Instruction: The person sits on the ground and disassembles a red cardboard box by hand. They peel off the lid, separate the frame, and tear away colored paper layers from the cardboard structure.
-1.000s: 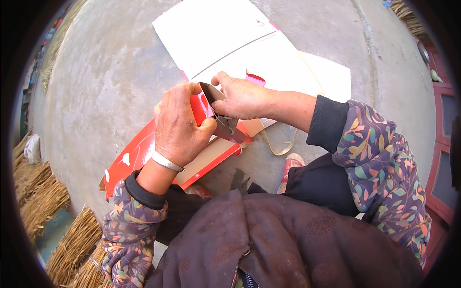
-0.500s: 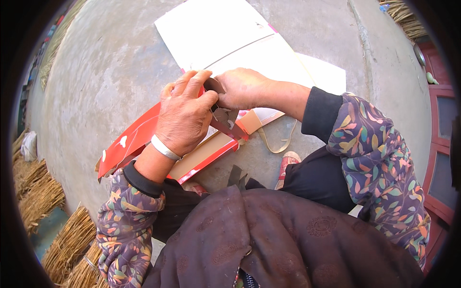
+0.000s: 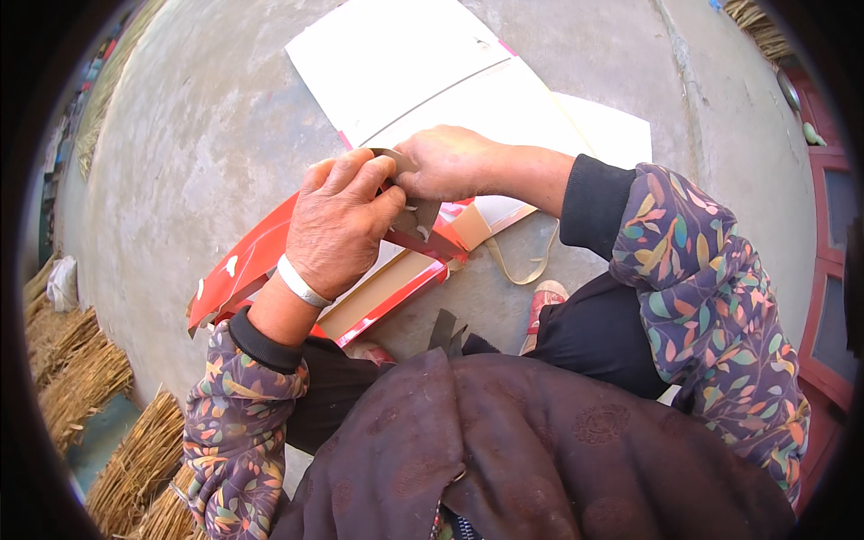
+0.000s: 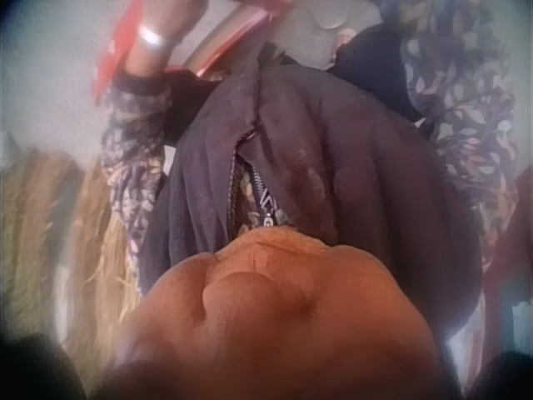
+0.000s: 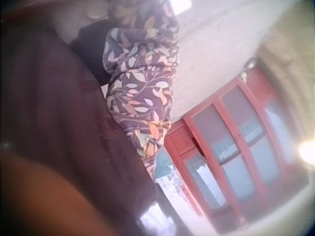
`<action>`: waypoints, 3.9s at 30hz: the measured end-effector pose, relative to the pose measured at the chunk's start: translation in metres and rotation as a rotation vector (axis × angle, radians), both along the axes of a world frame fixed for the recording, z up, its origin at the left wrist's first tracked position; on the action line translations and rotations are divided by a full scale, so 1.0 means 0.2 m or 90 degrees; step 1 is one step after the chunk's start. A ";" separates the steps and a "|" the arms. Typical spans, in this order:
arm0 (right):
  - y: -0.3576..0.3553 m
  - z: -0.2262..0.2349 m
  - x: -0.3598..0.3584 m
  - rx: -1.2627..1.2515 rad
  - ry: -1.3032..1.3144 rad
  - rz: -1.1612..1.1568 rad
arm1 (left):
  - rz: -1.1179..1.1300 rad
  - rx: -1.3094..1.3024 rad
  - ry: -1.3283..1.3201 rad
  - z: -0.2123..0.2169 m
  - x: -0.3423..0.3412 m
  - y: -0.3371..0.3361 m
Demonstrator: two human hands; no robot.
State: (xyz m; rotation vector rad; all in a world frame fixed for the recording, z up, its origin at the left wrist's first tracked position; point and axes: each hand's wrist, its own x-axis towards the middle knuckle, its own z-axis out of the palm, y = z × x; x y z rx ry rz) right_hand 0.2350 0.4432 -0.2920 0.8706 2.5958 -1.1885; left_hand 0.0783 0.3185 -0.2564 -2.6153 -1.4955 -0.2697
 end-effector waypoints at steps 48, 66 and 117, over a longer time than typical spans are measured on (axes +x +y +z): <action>0.05 -0.19 -0.02 -0.108 0.082 -0.117 | 0.208 -0.126 0.006 -0.17 0.15 -0.05; -0.12 -0.25 0.07 -0.021 0.008 -0.055 | 0.036 -0.152 0.015 -0.26 0.12 -0.10; -0.36 -0.08 0.11 0.275 -0.230 0.424 | 0.295 -0.480 -0.318 -0.28 0.07 -0.03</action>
